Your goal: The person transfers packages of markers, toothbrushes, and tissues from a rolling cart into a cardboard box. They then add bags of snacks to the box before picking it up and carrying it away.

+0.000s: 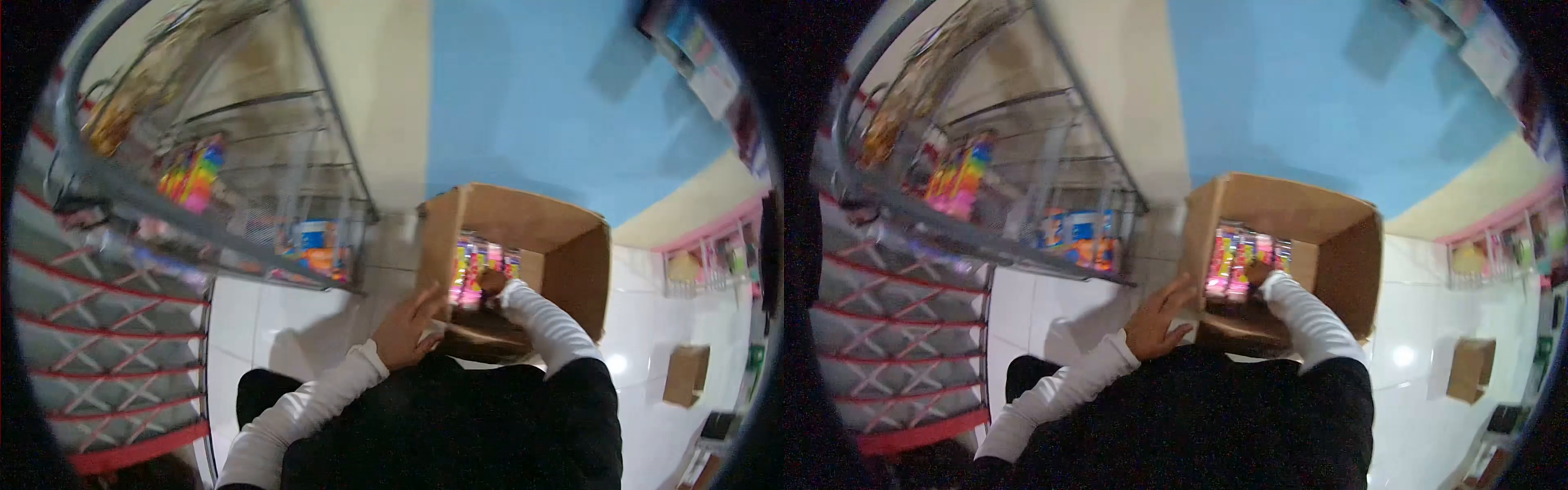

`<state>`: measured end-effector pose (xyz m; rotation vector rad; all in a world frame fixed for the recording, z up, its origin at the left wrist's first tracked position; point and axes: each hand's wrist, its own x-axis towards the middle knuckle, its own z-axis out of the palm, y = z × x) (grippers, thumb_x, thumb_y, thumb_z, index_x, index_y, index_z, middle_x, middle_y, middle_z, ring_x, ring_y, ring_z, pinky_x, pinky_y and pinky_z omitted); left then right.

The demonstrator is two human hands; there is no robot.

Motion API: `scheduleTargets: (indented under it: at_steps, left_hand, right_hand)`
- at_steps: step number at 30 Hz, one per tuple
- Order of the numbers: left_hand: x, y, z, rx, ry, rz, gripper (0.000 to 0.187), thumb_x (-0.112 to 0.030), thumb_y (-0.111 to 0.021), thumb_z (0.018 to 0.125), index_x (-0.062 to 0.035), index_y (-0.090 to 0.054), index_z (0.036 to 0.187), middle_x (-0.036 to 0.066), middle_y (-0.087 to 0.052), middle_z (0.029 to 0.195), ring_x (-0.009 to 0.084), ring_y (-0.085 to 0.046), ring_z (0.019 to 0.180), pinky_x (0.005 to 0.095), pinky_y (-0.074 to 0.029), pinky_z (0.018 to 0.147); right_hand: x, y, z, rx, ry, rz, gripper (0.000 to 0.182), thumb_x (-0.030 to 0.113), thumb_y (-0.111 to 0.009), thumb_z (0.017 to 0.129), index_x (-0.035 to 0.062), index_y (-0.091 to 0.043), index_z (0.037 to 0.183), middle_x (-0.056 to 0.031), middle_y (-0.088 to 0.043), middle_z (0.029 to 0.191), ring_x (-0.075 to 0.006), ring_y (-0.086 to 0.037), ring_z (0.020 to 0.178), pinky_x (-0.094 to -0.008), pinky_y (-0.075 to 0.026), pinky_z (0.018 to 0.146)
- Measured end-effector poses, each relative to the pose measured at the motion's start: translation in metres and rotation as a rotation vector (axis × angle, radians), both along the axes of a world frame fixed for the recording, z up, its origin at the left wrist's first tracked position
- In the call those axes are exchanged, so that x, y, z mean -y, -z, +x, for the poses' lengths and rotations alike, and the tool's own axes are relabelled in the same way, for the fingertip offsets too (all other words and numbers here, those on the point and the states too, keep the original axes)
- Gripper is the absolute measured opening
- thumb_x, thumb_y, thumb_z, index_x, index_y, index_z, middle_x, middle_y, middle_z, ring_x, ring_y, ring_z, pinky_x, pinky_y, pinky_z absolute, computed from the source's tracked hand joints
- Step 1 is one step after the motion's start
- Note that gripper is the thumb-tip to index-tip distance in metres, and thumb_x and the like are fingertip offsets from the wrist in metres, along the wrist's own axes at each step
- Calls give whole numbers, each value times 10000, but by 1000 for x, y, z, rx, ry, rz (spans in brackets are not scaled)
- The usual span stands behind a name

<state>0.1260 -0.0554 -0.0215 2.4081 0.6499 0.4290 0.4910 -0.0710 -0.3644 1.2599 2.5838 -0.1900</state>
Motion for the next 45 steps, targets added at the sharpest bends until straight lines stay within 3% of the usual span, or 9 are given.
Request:
scheduleTargets:
  at_steps: [2,6,12,21,26,29,34,37,45]
  left_hand:
    - [1,-2,-43,41,16,-73,425,-236,-526,819,-55,-436,1193,182,-428,1229,342,-437,1112,438,-370,913]
    - [-22,33,-145,-247,-207,-115,127,-161,-534,756,-74,-606,813,139,-616,808,328,-592,752,424,-470,675]
    - [-98,28,-199,-246,-688,216,83,-141,-511,688,-73,-558,697,129,-582,646,324,-573,620,415,-459,572]
    - [-138,-9,-224,141,-820,683,129,-102,-492,671,-40,-555,765,173,-557,714,372,-516,669,456,-376,626]
    - [-115,0,-254,-5,-733,602,154,-95,-491,655,-35,-550,783,177,-531,810,363,-475,796,447,-360,705]
    - [-107,-15,-274,373,-881,587,142,-1,-462,585,-36,-495,718,158,-502,749,343,-465,766,414,-364,701]
    - [-117,-90,-305,950,-1168,434,355,-48,-563,744,-16,-425,1069,110,-472,997,236,-459,908,340,-366,780]
    - [-121,-147,-306,851,-1128,572,535,-138,-622,757,-16,-344,1198,124,-444,1137,232,-430,1049,343,-354,859]
    - [-152,-166,-286,737,-897,376,1062,-156,-797,557,-65,-95,1348,182,-344,1250,274,-410,1120,373,-354,930]
  right_hand:
    - [5,-1,9,-983,806,-508,198,231,-598,735,63,-574,838,-21,-543,693,-185,-487,594,-324,-445,538]
    - [-14,-227,-56,-428,929,-491,375,224,-611,711,3,-574,1011,-142,-622,871,-178,-592,710,-311,-474,608]
    - [1,-312,-77,-839,1173,-350,377,263,-599,795,6,-542,1065,-91,-598,889,-164,-574,779,-282,-471,607]
    - [30,-358,-114,-1040,1069,-191,273,240,-569,845,26,-548,1013,-42,-583,862,-129,-560,751,-262,-453,641]
    - [8,-413,-155,-1148,1049,63,202,131,-572,838,-29,-572,962,-67,-595,780,-118,-567,718,-249,-459,646]
    - [-29,-466,-211,-1294,936,141,171,117,-566,836,-21,-572,935,-48,-582,763,-104,-553,713,-239,-448,661]
    - [-50,-536,-291,-1588,648,175,63,22,-483,825,-15,-531,809,-18,-539,713,-75,-472,642,-210,-376,559]
    - [-29,-538,-324,-1629,474,212,39,13,-493,777,-12,-522,784,-32,-515,687,-81,-462,635,-199,-357,555]
    - [-66,-531,-458,-1311,378,469,600,104,-692,676,10,-394,1189,-208,-460,1146,-319,-482,1050,-370,-409,863]
